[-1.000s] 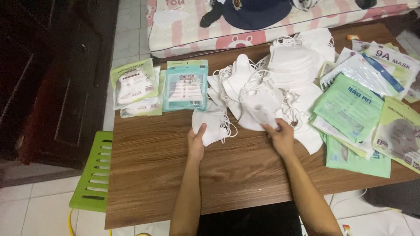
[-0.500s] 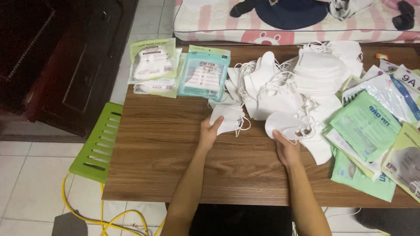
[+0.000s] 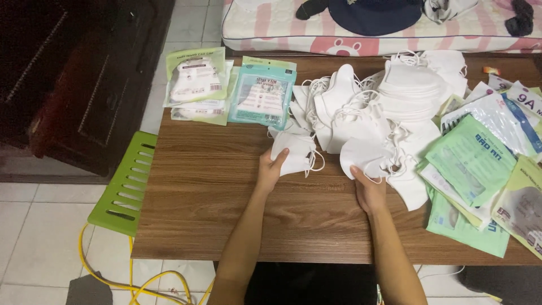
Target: Sorting and stacking white face masks on a wooden table in a factory setting.
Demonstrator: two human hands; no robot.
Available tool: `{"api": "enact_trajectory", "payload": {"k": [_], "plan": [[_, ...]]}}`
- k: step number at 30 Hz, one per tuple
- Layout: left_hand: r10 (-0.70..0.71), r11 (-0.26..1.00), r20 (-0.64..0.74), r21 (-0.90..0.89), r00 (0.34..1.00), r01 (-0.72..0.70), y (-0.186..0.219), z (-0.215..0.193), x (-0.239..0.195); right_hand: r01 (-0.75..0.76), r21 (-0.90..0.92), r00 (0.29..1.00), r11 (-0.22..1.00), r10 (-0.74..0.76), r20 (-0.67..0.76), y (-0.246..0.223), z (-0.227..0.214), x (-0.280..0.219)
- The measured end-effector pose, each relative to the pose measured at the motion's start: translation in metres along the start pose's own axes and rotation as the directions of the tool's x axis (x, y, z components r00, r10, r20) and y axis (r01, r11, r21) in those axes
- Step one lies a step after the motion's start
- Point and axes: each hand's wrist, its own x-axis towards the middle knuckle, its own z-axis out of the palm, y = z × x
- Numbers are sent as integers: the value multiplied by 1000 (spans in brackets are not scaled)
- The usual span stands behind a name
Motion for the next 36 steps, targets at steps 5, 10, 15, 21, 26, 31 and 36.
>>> {"api": "enact_trajectory", "payload": {"k": [5,10,15,21,26,31,36], "plan": [[-7,1000,-4,0,1000,7,-4,-1,2,-7,-33,1000,999,8,16,-6,3,-2],[-5,1000,-33,1,999,5,15,5,-4,-20,-39,999,999,19,-28,-15,15,-9],[-8,998,-97,-69,995,1,-9,8,2,-109,-465,977,879,9,-212,-33,47,-20],[-59,998,-10,-2,998,59,-9,1,-1,54,-46,989,997,-47,143,-15,5,-8],[-55,998,5,-16,998,55,-4,1,-1,-7,-14,993,1000,9,117,-15,2,-5],[-14,1000,-8,5,1000,14,-25,1,9,-112,50,991,992,116,-68,-8,-3,-3],[-98,995,-62,-34,993,96,-12,4,4,-11,64,1000,998,11,8,15,-21,14]]}}
